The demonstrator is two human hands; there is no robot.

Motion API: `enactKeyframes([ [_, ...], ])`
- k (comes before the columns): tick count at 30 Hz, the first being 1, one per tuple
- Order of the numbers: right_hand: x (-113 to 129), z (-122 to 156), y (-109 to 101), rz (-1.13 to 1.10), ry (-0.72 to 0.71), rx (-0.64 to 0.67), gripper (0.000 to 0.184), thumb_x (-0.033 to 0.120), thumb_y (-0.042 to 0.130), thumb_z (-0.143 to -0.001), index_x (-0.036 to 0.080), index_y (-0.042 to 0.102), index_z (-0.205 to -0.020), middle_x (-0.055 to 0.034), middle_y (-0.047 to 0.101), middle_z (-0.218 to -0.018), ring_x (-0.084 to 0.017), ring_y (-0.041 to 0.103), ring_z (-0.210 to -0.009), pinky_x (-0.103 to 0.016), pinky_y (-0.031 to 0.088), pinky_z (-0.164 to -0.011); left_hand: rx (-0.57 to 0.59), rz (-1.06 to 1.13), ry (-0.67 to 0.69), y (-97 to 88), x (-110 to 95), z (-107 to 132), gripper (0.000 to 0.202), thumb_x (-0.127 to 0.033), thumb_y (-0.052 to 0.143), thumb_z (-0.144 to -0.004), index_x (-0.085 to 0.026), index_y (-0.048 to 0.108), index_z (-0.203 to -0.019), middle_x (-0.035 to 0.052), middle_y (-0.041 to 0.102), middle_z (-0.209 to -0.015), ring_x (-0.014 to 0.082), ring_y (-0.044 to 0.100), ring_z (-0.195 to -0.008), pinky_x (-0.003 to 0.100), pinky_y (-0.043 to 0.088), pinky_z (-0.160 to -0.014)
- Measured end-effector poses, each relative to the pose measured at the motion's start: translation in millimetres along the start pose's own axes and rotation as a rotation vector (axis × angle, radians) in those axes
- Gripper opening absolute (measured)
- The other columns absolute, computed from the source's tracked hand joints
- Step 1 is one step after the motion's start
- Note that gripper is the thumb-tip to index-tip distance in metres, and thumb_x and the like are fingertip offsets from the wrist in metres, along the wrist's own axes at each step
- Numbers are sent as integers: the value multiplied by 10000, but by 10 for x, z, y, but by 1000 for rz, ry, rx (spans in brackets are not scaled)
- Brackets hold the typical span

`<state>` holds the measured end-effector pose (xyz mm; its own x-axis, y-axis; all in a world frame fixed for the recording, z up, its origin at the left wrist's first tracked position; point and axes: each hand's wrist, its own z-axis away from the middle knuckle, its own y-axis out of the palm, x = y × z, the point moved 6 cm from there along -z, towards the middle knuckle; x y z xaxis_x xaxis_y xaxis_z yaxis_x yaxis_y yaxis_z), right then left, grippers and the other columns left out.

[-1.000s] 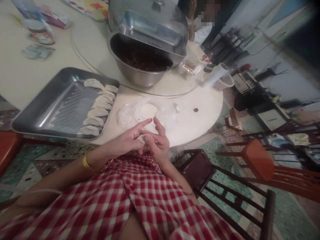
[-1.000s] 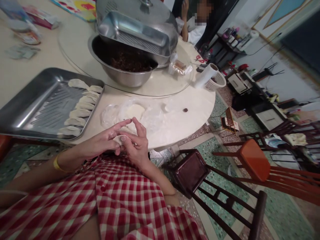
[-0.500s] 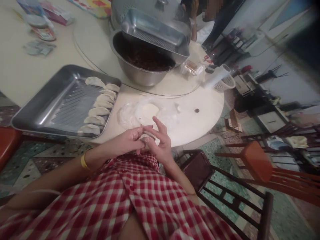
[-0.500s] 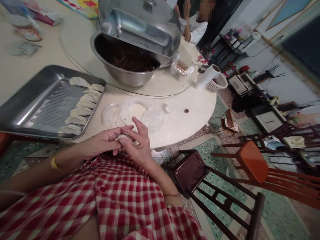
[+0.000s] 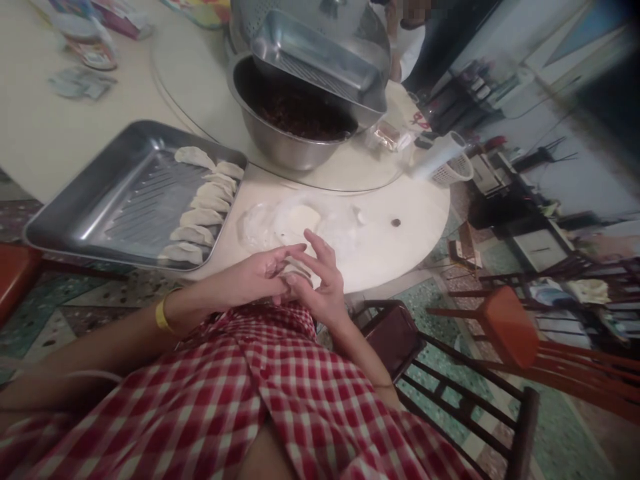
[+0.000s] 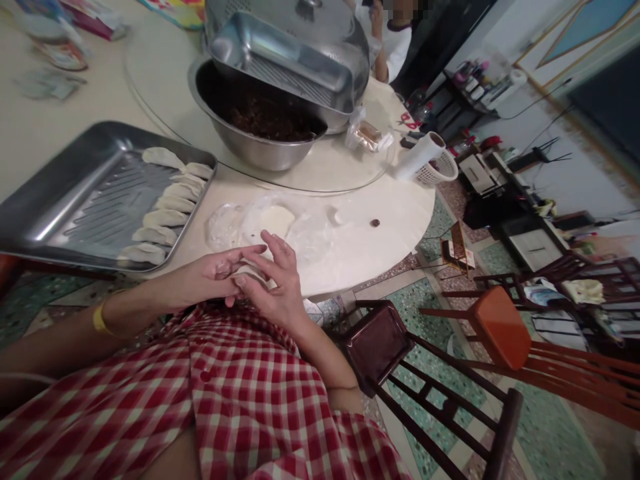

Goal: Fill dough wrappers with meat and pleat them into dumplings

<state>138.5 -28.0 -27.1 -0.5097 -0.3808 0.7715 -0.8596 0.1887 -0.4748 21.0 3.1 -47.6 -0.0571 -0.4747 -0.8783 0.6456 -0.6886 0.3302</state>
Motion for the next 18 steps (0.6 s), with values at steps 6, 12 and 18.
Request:
enactKeyframes([
  [6, 43, -48, 5, 25, -57, 10, 176, 307, 579, -901, 287, 742, -964, -13, 586, -1369, -204, 490, -1312, -482, 405, -1112, 23, -16, 10, 1, 4, 4, 815, -193, 685, -767, -246, 306, -1487, -19, 640, -824, 80, 538, -601, 199, 436, -573],
  [12, -6, -23, -10, 45, 15, -131, 208, 303, 543, -914, 274, 749, -916, -14, 601, -1344, -206, 490, -1306, -473, 422, -1096, -82, 40, 35, 27, 90, -46, 468, -210, 650, -778, -202, 586, -1241, 15, 656, -901, 96, 559, -659, 215, 455, -605],
  [18, 26, -103, -20, 27, -48, 53, 274, 344, 595, -889, 277, 682, -1141, -40, 555, -1404, -216, 473, -1332, -493, 398, -1112, -73, -38, 46, -9, 112, -33, 255, -297, 650, -803, -164, 668, -1019, 7, 662, -764, 115, 569, -625, 243, 476, -608],
])
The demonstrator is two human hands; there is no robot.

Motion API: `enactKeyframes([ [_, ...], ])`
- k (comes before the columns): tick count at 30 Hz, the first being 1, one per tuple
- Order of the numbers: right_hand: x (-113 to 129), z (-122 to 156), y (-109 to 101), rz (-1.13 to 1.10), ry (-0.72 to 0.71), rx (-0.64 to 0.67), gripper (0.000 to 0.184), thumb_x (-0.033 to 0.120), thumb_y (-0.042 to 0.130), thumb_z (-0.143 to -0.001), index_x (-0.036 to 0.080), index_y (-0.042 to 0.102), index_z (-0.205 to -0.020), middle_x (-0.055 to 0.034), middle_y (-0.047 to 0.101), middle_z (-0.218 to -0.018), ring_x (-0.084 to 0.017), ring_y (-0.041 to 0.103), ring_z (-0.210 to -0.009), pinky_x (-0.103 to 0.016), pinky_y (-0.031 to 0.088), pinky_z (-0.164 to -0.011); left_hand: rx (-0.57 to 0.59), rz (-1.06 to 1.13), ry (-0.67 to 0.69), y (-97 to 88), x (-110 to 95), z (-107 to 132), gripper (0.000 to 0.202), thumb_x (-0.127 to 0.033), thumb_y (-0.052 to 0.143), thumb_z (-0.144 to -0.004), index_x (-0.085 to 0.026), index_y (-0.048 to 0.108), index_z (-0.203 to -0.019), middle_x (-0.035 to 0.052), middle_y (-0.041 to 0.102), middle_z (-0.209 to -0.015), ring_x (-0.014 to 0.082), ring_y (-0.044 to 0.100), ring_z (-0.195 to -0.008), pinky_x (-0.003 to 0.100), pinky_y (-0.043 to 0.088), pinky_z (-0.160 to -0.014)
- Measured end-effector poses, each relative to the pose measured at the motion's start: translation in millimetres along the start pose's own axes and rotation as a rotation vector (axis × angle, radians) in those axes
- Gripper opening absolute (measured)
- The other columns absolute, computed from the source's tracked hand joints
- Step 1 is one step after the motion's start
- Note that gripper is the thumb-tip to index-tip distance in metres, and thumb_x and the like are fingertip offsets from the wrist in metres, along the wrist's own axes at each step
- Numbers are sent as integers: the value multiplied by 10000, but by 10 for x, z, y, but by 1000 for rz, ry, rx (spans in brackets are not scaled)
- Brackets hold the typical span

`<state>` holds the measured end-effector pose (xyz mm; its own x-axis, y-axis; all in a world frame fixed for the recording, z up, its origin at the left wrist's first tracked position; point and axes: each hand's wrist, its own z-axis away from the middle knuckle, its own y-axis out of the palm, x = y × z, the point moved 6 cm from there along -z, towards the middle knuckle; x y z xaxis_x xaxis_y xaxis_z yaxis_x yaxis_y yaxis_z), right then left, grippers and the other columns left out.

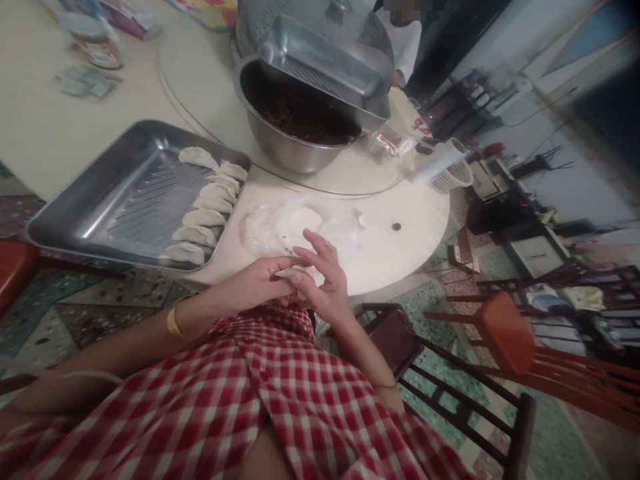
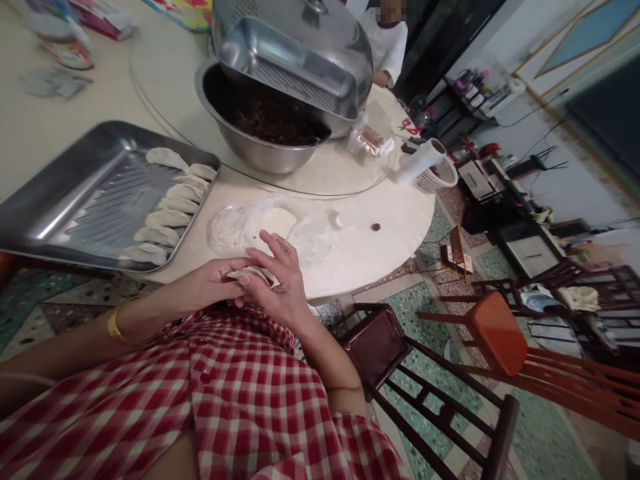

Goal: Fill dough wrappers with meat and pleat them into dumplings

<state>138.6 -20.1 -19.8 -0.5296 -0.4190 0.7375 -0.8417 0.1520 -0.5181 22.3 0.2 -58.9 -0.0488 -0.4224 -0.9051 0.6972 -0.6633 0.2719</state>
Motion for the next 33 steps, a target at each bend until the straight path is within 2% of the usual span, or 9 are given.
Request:
enactKeyframes([
  [4, 16, -44, 16, 22, -37, 118, 194, 322, 626, -876, 303, 724, -1043, -10, 583, -1376, -210, 463, -1344, -488, 408, -1107, 75, -99, 10, -11, -6, 11, 197, -215, 613, -791, -170, 694, -965, 6, 680, -756, 109, 569, -601, 229, 472, -581],
  [7, 14, -42, 21, 23, -41, 96, 153, 298, 610, -891, 315, 746, -959, 16, 598, -1358, -197, 464, -1345, -492, 406, -1111, 68, -54, 25, -6, -39, 17, 353, -177, 621, -767, -187, 658, -1118, -8, 675, -764, 100, 569, -600, 214, 467, -564],
  [10, 21, -38, 23, 40, -34, 61, 148, 311, 606, -895, 309, 752, -916, 19, 599, -1356, -194, 465, -1347, -489, 401, -1118, 31, -19, 27, -4, -62, 23, 380, -184, 644, -750, -191, 642, -1130, -15, 669, -772, 101, 567, -601, 219, 465, -557],
  [15, 96, -106, 69, 45, -61, 139, 186, 347, 615, -885, 282, 732, -1015, -11, 566, -1394, -203, 459, -1354, -472, 412, -1117, 17, -8, 36, -17, -52, 14, 330, -110, 611, -715, -192, 674, -1028, -18, 681, -784, 116, 595, -670, 231, 464, -619],
  [18, 158, -150, 105, 21, -121, 196, 160, 306, 594, -898, 294, 741, -962, 5, 582, -1375, -198, 462, -1350, -478, 404, -1123, -4, -23, 80, -24, -43, 8, 380, -63, 591, -678, -196, 680, -1022, -5, 702, -884, 134, 622, -761, 247, 480, -687],
  [21, 152, -164, 102, 1, -96, 193, 210, 327, 611, -884, 300, 711, -1067, -20, 553, -1408, -219, 444, -1363, -493, 418, -1105, -41, -31, 68, -36, -3, 45, 281, -125, 635, -707, -170, 666, -983, 7, 689, -867, 141, 627, -772, 261, 490, -706],
  [24, 99, -142, 29, -49, -62, 111, 344, 318, 617, -876, 292, 632, -1220, -61, 533, -1425, -232, 446, -1356, -515, 410, -1101, -78, 20, 0, -122, 10, 159, 258, -220, 670, -749, -157, 636, -998, -10, 651, -763, 113, 608, -673, 251, 492, -663],
  [28, -102, -48, -83, -111, 46, -17, 274, 268, 600, -883, 293, 671, -1146, -67, 590, -1357, -237, 504, -1298, -522, 425, -1075, -287, -16, -30, -570, -210, 426, 287, -260, 703, -755, -178, 622, -1018, -1, 676, -805, 99, 628, -671, 228, 510, -652],
  [33, -466, 142, -105, -144, 258, -134, 197, 307, 603, -876, 255, 716, -1029, -92, 639, -1278, -241, 565, -1218, -515, 441, -1045, -656, -233, 95, -1521, -702, 586, 220, -236, 720, -731, -163, 645, -925, 20, 703, -859, 111, 662, -695, 220, 534, -662],
])
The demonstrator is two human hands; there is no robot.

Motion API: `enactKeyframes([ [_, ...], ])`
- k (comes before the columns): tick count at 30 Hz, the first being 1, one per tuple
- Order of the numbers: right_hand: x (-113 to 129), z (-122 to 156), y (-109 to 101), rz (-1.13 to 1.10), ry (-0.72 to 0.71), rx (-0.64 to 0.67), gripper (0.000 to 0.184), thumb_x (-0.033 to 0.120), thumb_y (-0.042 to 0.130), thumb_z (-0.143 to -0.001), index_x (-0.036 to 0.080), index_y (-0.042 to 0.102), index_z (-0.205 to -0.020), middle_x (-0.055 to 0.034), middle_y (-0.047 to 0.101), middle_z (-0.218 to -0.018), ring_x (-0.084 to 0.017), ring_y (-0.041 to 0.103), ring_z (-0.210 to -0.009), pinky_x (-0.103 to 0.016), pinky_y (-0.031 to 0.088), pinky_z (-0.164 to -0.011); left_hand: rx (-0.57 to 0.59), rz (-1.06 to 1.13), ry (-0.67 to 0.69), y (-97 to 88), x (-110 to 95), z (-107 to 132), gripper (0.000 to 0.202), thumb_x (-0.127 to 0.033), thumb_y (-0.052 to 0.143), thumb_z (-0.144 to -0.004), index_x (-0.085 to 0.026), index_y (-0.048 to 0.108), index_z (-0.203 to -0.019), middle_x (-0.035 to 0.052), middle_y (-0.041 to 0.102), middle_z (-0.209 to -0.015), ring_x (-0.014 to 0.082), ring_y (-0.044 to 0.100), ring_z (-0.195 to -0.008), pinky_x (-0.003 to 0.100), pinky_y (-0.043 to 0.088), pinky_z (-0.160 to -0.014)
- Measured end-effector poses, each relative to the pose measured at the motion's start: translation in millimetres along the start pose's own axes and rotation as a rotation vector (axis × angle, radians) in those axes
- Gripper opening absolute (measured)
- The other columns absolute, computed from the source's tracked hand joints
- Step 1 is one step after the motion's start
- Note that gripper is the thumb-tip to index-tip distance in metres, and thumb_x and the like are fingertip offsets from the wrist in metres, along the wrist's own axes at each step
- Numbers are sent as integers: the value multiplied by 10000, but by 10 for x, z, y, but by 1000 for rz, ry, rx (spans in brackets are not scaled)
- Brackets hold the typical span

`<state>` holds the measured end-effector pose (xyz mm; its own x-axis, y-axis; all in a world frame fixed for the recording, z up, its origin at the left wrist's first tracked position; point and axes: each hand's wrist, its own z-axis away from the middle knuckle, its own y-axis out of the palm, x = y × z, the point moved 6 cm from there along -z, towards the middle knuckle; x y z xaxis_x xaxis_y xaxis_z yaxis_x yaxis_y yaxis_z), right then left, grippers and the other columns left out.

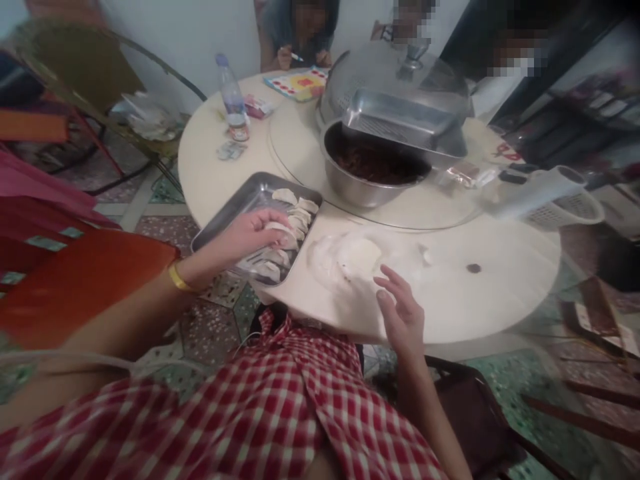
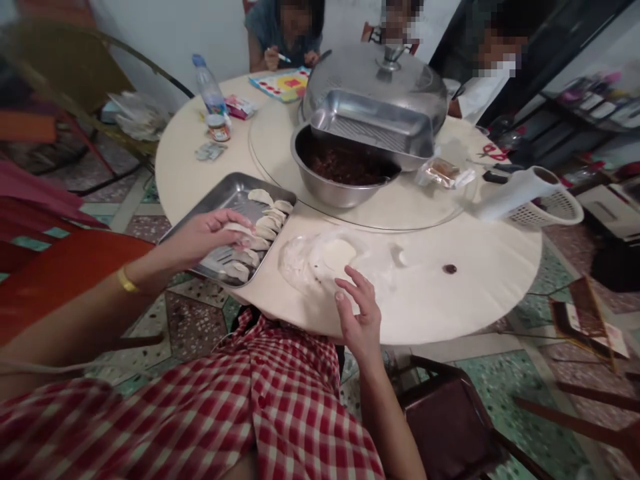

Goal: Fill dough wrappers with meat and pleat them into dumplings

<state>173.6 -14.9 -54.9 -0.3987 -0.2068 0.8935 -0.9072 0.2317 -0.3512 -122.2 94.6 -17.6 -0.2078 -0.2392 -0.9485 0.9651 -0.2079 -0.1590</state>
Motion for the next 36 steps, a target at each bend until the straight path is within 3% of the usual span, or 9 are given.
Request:
enactKeyframes([
  [2, -128, 28, -5, -17, 60, -48, 197, 333, 606, -870, 242, 725, -998, -99, 652, -1250, -240, 581, -1193, -506, 450, -1035, -65, -6, 9, -210, 9, -308, 216, -183, 719, -720, -145, 631, -913, 17, 700, -817, 110, 667, -688, 208, 530, -656],
  [4, -225, 46, -4, -45, 110, -94, 203, 354, 605, -866, 232, 733, -965, -103, 666, -1220, -238, 596, -1168, -495, 458, -1027, -134, 3, -75, -339, 108, -609, 205, -123, 692, -725, -131, 607, -911, 3, 676, -704, 112, 661, -630, 200, 514, -610],
  [7, -306, 59, -9, -80, 145, -139, 208, 369, 604, -861, 225, 739, -927, -103, 681, -1181, -235, 609, -1145, -482, 463, -1021, -145, -16, -92, -377, 194, -953, 179, -92, 644, -753, -119, 575, -916, 2, 657, -644, 110, 646, -576, 196, 495, -561],
  [11, -376, 68, -57, -89, 174, -189, 215, 377, 604, -853, 221, 742, -903, -103, 688, -1150, -236, 617, -1122, -477, 465, -1013, -122, -40, -75, -378, 263, -1177, 186, -125, 646, -755, -124, 566, -923, 16, 670, -681, 113, 647, -583, 201, 495, -547],
  [17, -471, 55, -99, -101, 188, -240, 229, 381, 594, -853, 211, 739, -901, -107, 690, -1131, -234, 623, -1099, -465, 472, -997, -111, -138, -15, -429, 394, -1296, 192, -216, 638, -771, -144, 554, -927, 21, 656, -711, 102, 621, -564, 187, 466, -497],
  [23, -517, 51, -93, -107, 175, -267, 222, 374, 597, -850, 210, 738, -903, -107, 689, -1114, -232, 623, -1083, -460, 481, -973, -58, -394, 65, -524, 440, -1307, 264, -329, 624, -778, -169, 565, -979, -9, 616, -713, 114, 590, -543, 203, 433, -453],
  [28, -548, 69, -116, -95, 190, -278, 230, 384, 603, -841, 208, 741, -894, -109, 692, -1105, -233, 628, -1077, -460, 483, -973, -45, -672, 164, -666, 307, -1279, 298, -418, 639, -748, -196, 663, -945, -10, 641, -701, 144, 580, -591, 249, 444, -568],
  [36, -591, 65, -156, -80, 190, -311, 246, 394, 598, -839, 199, 741, -883, -116, 700, -1088, -235, 639, -1059, -465, 486, -968, -30, -916, 298, -699, 184, -1237, 353, -465, 563, -782, -202, 724, -954, 53, 726, -932, 223, 622, -811, 314, 456, -772],
])
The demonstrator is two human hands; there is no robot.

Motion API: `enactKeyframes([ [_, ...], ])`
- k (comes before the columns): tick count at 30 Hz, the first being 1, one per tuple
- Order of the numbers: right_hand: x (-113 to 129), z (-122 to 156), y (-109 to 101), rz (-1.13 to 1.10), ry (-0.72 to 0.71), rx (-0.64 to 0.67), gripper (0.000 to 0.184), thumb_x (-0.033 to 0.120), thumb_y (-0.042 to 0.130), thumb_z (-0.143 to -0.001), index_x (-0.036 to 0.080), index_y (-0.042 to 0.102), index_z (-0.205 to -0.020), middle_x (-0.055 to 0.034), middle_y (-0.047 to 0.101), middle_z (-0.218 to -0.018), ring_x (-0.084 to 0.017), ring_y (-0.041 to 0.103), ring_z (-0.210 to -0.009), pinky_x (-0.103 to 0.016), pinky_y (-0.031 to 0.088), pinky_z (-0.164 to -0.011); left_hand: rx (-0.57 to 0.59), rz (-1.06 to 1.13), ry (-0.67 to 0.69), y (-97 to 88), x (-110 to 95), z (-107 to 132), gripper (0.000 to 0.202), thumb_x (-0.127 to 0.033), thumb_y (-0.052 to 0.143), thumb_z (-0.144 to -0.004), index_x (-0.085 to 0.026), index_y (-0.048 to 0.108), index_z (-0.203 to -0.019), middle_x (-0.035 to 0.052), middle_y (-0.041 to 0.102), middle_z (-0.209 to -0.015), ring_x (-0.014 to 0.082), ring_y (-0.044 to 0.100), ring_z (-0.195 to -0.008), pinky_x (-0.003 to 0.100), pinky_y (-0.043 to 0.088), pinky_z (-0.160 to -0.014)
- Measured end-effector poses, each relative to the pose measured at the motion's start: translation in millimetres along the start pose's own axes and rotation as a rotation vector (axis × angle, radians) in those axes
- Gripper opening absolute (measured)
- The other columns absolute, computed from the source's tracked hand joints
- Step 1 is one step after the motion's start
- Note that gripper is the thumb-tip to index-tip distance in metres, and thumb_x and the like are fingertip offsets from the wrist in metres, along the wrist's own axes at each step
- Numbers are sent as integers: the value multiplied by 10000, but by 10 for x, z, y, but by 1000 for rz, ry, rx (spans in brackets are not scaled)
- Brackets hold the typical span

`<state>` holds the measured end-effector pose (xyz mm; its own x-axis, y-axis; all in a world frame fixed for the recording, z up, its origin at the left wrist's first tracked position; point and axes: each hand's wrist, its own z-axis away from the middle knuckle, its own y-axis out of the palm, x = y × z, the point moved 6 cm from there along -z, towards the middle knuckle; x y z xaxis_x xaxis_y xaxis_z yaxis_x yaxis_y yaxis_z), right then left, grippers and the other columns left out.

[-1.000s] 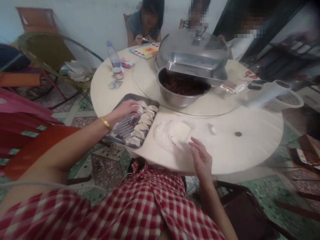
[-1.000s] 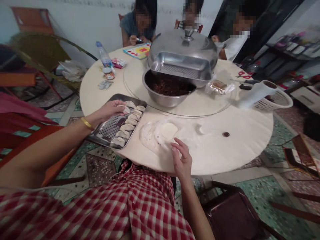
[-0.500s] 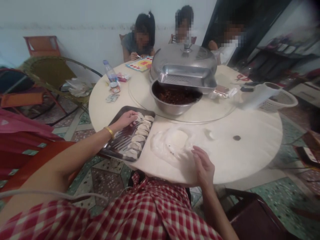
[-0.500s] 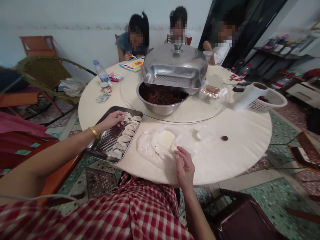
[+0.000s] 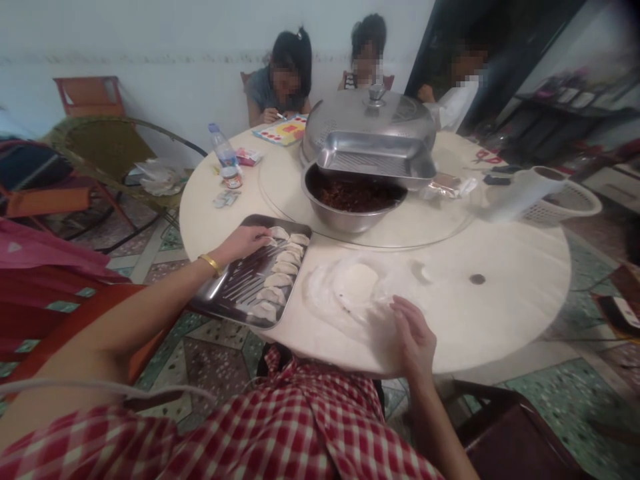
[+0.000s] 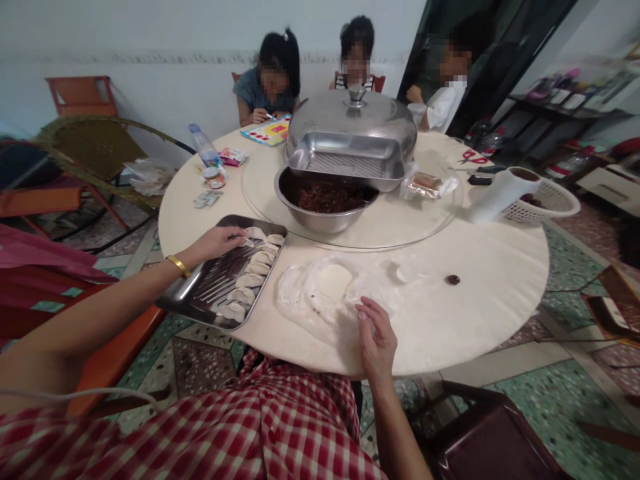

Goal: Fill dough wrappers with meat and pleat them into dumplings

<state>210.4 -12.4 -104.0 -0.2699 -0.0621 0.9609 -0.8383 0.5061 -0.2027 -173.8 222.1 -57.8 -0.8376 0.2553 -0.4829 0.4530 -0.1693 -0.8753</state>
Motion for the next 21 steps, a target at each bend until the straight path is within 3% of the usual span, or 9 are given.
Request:
enactKeyframes([
  [11, -58, -5, 2, 10, 9, -6, 253, 400, 596, -840, 193, 736, -879, -117, 703, -1076, -238, 640, -1049, -464, 494, -947, -21, -14, 87, 144, -70, -116, 386, -466, 479, -852, -170, 687, -986, 67, 702, -973, 194, 614, -826, 284, 465, -783],
  [21, -50, -4, 14, 4, 23, 10, 250, 390, 591, -845, 186, 734, -876, -120, 695, -1085, -235, 636, -1058, -462, 487, -963, 22, -150, 224, 122, -142, -76, 377, -417, 472, -861, -161, 667, -1057, 112, 662, -1005, 251, 586, -960, 364, 430, -915],
])
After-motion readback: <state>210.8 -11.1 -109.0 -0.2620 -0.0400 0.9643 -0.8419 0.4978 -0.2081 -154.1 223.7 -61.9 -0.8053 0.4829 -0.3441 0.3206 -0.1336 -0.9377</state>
